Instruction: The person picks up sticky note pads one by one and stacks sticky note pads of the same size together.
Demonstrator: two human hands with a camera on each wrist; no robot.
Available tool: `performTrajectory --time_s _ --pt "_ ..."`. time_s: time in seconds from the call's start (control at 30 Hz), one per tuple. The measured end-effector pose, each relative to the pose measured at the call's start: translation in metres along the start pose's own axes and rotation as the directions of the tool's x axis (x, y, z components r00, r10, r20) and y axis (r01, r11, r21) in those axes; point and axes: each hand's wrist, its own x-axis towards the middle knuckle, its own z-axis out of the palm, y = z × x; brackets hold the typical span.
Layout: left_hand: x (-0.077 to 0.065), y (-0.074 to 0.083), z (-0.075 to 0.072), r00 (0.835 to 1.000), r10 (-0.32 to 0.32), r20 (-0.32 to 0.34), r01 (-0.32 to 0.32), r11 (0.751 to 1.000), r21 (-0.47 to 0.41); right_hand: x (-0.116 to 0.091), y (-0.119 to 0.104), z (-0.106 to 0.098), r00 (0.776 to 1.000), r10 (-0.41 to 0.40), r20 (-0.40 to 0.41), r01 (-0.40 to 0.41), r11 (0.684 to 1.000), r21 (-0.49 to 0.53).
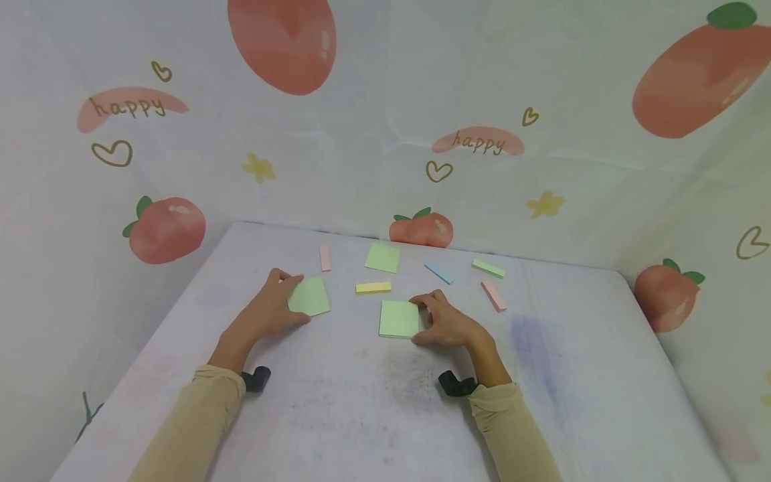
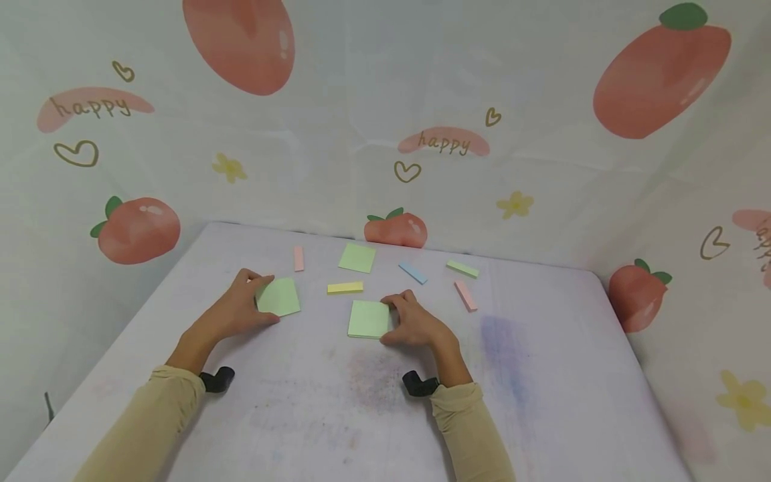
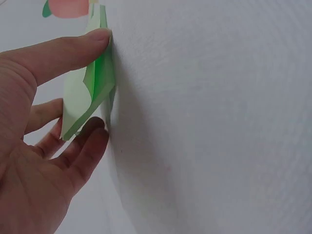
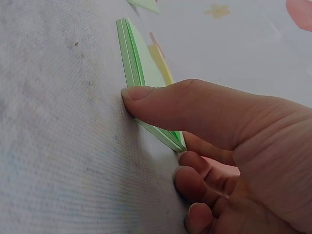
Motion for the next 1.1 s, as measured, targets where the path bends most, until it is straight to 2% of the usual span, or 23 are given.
performTrajectory --time_s 0.17,0.37,0.47,0.67,0.87,1.1 --pt "0.001 0.002 -0.001 0.999 -0.023 0.033 0.024 0.999 -0.028 0.0 0.001 0.0 1.0 -0.003 -0.002 0.003 1.0 -0.001" --pt "0.004 0.001 -0.001 0.996 -0.031 0.089 0.029 0.999 0.024 0.0 0.001 0.0 1.0 -0.001 -0.002 0.001 1.0 -0.001" --pt "0.005 0.001 -0.001 0.995 -0.029 0.096 0.026 0.999 0.037 0.0 0.001 0.0 1.0 -0.005 -0.004 0.005 1.0 -0.004" --pt "0.004 0.004 0.0 0.998 -0.021 0.067 0.018 0.999 0.048 -0.001 0.001 0.0 1.0 -0.009 -0.003 0.009 1.0 0.003" --pt "0.002 0.007 0.0 0.999 -0.013 0.039 0.013 1.0 0.019 0.0 0.001 0.0 1.0 -0.004 -0.005 0.004 1.0 0.01" --pt "0.005 0.014 -0.001 0.998 0.06 -0.017 -0.061 0.998 -0.011 -0.001 0.0 -0.001 1.0 -0.005 -0.003 0.005 1.0 0.017"
